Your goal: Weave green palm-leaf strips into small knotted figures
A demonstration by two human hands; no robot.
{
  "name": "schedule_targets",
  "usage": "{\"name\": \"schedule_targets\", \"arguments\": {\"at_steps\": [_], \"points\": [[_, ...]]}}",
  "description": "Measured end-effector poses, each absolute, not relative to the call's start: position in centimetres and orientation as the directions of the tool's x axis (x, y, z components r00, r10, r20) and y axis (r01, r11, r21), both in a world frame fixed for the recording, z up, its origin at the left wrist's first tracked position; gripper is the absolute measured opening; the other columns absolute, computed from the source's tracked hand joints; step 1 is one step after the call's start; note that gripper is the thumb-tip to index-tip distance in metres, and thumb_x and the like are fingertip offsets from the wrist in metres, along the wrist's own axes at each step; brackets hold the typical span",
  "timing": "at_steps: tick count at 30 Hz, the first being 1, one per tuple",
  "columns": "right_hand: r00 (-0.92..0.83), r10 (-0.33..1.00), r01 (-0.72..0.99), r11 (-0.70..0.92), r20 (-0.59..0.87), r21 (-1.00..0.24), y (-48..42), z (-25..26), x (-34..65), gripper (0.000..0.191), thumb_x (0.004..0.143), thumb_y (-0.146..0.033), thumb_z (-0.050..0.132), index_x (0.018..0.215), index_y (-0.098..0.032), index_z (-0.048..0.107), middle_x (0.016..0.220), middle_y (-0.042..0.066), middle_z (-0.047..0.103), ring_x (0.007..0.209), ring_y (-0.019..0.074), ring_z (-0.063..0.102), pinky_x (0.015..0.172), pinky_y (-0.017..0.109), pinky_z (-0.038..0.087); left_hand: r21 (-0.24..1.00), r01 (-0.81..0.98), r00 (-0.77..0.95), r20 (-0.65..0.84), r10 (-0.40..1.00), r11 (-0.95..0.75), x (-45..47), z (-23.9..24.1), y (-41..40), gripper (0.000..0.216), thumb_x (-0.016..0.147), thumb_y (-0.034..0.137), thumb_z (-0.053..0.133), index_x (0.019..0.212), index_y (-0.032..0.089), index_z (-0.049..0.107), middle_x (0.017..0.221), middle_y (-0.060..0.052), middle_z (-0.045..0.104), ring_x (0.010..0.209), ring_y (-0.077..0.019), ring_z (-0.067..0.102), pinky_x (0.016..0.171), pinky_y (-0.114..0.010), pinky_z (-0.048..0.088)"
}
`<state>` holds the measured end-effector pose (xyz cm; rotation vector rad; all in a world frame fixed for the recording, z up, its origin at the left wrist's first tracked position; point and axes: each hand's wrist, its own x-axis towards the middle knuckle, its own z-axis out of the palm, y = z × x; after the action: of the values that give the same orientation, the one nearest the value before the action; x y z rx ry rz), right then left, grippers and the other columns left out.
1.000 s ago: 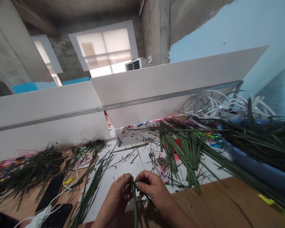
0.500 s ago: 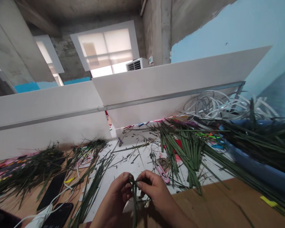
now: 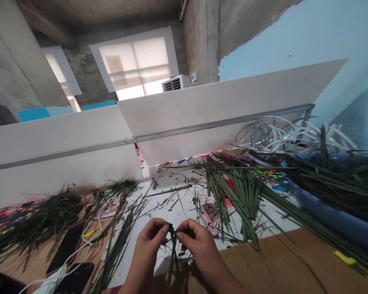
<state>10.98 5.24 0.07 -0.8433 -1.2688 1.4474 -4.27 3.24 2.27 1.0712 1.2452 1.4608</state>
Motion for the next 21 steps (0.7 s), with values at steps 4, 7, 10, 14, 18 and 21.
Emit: {"name": "schedule_targets", "arguments": {"at_steps": [4,7,10,14,18,21], "points": [[-0.217,0.972,-0.210,0.046,0.093,-0.977,5.0,0.3,10.7,0.023,0.074,-0.040,0.074,0.076,-0.018,0.068,0.069,-0.001,0.061,0.062,0.0153,0.053,0.058,0.026,0.043,0.972,0.135,-0.253,0.221,0.942,-0.192,-3.7,2.4,2.9,0.013,0.078,0.031,0.069,0.076,0.018,0.064,0.068,0.002,0.059,0.062,-0.0140,0.052,0.060,-0.024,0.042],[-0.196,0.976,-0.221,0.046,0.091,-0.974,4.9,0.4,10.7,0.025,0.073,-0.042,0.074,0.076,-0.018,0.068,0.071,0.000,0.062,0.063,0.0157,0.053,0.059,0.027,0.044,0.914,0.318,-0.247,0.335,0.909,-0.250,-3.2,2.8,2.3,0.006,0.081,0.025,0.064,0.082,0.020,0.065,0.074,0.000,0.064,0.067,-0.0163,0.057,0.065,-0.026,0.047],[-0.179,0.979,-0.239,0.053,0.097,-0.970,5.0,0.3,10.7,0.026,0.073,-0.043,0.074,0.077,-0.018,0.068,0.071,0.000,0.063,0.064,0.0162,0.054,0.061,0.028,0.044,0.853,0.435,-0.207,0.405,0.890,-0.287,-3.1,2.8,1.9,0.009,0.083,0.025,0.062,0.090,0.021,0.067,0.083,-0.002,0.070,0.072,-0.0181,0.062,0.069,-0.028,0.050],[-0.147,0.984,-0.237,0.064,0.100,-0.969,5.1,0.4,10.8,0.027,0.073,-0.044,0.075,0.077,-0.018,0.068,0.072,0.001,0.063,0.064,0.0167,0.054,0.062,0.028,0.045,0.787,0.513,-0.134,0.469,0.873,-0.344,-3.5,1.9,2.1,0.017,0.086,0.025,0.058,0.100,0.022,0.068,0.092,-0.006,0.074,0.075,-0.0204,0.065,0.071,-0.032,0.053],[-0.105,0.987,-0.260,0.087,0.118,-0.962,5.1,0.4,10.7,0.030,0.072,-0.047,0.077,0.076,-0.018,0.068,0.071,0.001,0.062,0.065,0.0170,0.053,0.061,0.029,0.044,0.767,0.524,-0.118,0.495,0.861,-0.369,-3.6,1.3,2.3,0.023,0.085,0.027,0.061,0.106,0.023,0.070,0.094,-0.008,0.076,0.074,-0.0222,0.066,0.074,-0.036,0.053],[-0.093,0.989,-0.296,0.086,0.118,-0.951,5.1,0.4,10.7,0.032,0.071,-0.048,0.078,0.076,-0.018,0.068,0.071,0.001,0.062,0.065,0.0168,0.052,0.061,0.028,0.044,0.847,0.437,-0.182,0.412,0.893,-0.302,-3.2,1.7,2.0,0.035,0.082,0.027,0.068,0.117,0.025,0.067,0.099,-0.010,0.076,0.076,-0.0221,0.066,0.076,-0.034,0.051]]}}
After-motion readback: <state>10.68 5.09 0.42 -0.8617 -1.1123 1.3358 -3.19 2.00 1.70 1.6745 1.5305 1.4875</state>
